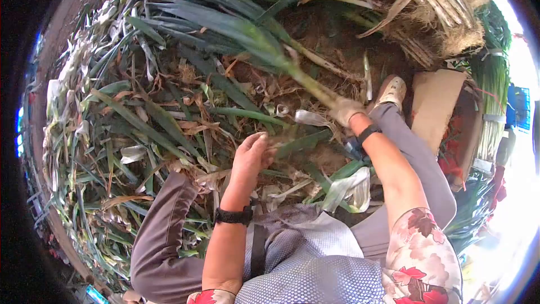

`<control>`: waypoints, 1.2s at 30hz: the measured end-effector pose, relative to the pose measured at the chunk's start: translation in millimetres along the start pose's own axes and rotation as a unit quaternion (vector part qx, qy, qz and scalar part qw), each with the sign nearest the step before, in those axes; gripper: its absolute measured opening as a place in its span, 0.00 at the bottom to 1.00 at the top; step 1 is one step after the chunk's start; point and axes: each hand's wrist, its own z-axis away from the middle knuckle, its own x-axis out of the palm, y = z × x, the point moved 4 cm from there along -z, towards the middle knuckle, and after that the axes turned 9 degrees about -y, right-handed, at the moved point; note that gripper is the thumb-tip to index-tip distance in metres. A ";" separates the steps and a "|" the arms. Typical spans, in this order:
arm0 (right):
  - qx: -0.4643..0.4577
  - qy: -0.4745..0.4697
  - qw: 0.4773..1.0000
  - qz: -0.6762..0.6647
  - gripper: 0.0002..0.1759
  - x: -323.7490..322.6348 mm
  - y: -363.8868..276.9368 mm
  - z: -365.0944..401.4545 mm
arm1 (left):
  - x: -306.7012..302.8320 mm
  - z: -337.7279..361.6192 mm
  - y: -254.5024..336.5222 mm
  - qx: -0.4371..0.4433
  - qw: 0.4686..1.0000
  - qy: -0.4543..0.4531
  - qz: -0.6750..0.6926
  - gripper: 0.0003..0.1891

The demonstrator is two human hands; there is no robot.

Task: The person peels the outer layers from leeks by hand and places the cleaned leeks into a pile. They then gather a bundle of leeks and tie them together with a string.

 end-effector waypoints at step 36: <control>-0.295 0.114 0.881 -0.351 0.22 101.7 -140.3 311.0 | -76.1 84.0 17.8 0.298 0.930 0.135 0.168 0.09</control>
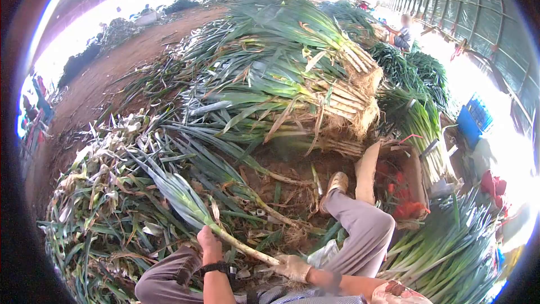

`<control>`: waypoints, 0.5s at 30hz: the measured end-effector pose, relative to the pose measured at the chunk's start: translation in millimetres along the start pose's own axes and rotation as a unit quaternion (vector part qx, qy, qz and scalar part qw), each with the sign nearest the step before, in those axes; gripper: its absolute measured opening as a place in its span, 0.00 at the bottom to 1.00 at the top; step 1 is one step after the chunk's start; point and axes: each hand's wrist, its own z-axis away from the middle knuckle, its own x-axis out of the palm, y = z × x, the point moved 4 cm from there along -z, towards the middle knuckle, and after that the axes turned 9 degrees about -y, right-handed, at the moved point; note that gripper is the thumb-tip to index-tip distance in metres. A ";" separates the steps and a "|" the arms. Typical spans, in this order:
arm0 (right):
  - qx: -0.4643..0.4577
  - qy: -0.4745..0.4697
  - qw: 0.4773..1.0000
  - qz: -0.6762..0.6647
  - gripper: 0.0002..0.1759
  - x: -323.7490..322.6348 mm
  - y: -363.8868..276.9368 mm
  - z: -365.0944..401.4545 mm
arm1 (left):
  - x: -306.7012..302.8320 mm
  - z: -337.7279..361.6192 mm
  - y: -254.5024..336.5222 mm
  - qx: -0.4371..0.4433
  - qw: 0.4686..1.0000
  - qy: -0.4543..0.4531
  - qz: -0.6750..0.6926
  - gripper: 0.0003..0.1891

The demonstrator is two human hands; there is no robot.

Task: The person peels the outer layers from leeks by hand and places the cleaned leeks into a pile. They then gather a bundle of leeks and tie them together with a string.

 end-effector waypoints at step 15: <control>0.061 -0.034 0.981 -0.180 0.11 -34.0 -55.0 -49.1 | 21.7 97.7 -135.7 -0.046 0.702 -0.447 -0.553 0.17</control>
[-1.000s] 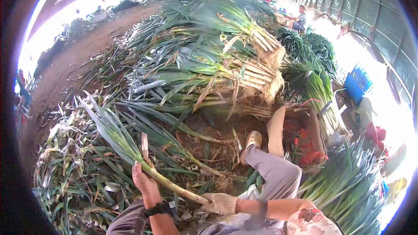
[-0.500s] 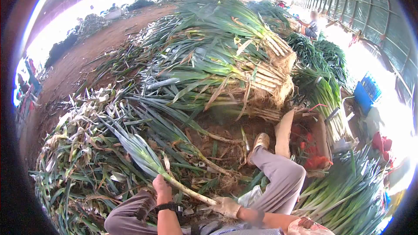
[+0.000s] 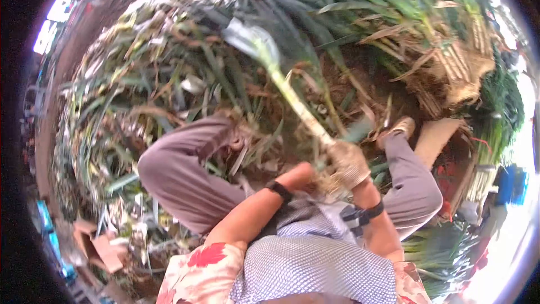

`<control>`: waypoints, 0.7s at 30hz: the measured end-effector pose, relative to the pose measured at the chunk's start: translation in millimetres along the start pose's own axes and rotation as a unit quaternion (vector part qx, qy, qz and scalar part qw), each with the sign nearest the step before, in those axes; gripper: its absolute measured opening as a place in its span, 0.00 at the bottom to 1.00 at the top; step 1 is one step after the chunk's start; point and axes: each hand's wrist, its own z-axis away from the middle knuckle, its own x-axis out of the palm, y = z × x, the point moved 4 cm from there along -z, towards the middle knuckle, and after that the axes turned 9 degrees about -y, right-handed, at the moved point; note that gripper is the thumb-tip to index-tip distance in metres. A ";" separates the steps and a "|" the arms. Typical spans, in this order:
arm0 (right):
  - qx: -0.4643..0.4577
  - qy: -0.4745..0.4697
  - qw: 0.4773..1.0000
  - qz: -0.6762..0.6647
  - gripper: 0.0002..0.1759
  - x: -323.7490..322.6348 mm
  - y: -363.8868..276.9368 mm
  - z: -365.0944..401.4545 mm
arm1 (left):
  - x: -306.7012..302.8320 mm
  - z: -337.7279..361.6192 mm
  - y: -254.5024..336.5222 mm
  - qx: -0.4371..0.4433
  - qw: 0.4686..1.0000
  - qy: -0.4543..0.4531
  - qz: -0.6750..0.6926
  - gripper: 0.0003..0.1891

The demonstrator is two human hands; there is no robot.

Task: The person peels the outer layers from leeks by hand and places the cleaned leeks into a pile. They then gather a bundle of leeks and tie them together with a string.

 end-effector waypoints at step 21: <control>-0.158 0.128 0.808 0.552 0.25 33.3 -4.8 21.4 | -185.1 46.8 1.3 -0.155 0.785 0.484 0.356 0.14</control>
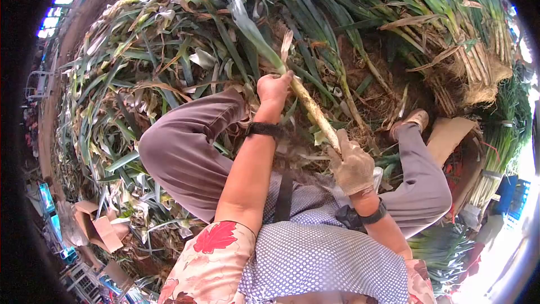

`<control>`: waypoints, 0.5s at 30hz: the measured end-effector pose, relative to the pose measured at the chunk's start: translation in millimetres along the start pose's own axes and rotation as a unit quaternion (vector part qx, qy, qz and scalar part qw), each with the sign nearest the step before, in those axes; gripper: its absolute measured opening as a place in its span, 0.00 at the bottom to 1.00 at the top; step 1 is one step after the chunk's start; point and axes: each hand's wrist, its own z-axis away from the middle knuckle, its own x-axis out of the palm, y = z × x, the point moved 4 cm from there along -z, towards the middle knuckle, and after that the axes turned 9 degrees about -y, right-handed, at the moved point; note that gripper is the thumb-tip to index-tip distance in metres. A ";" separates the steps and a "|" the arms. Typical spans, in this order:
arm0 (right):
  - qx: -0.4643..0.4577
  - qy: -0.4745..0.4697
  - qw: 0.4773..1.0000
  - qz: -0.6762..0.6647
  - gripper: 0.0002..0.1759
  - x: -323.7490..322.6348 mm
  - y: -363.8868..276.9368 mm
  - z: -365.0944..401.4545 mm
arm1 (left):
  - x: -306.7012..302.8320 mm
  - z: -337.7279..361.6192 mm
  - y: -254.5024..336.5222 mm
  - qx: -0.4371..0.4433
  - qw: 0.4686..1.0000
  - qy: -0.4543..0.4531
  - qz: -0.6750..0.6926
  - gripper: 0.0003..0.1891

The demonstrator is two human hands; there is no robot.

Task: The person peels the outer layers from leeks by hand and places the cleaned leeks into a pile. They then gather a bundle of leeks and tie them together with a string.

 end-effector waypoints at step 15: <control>0.055 -0.081 0.985 -0.140 0.24 54.5 41.6 -21.0 | 102.5 181.6 85.7 0.233 0.863 -0.448 0.016 0.10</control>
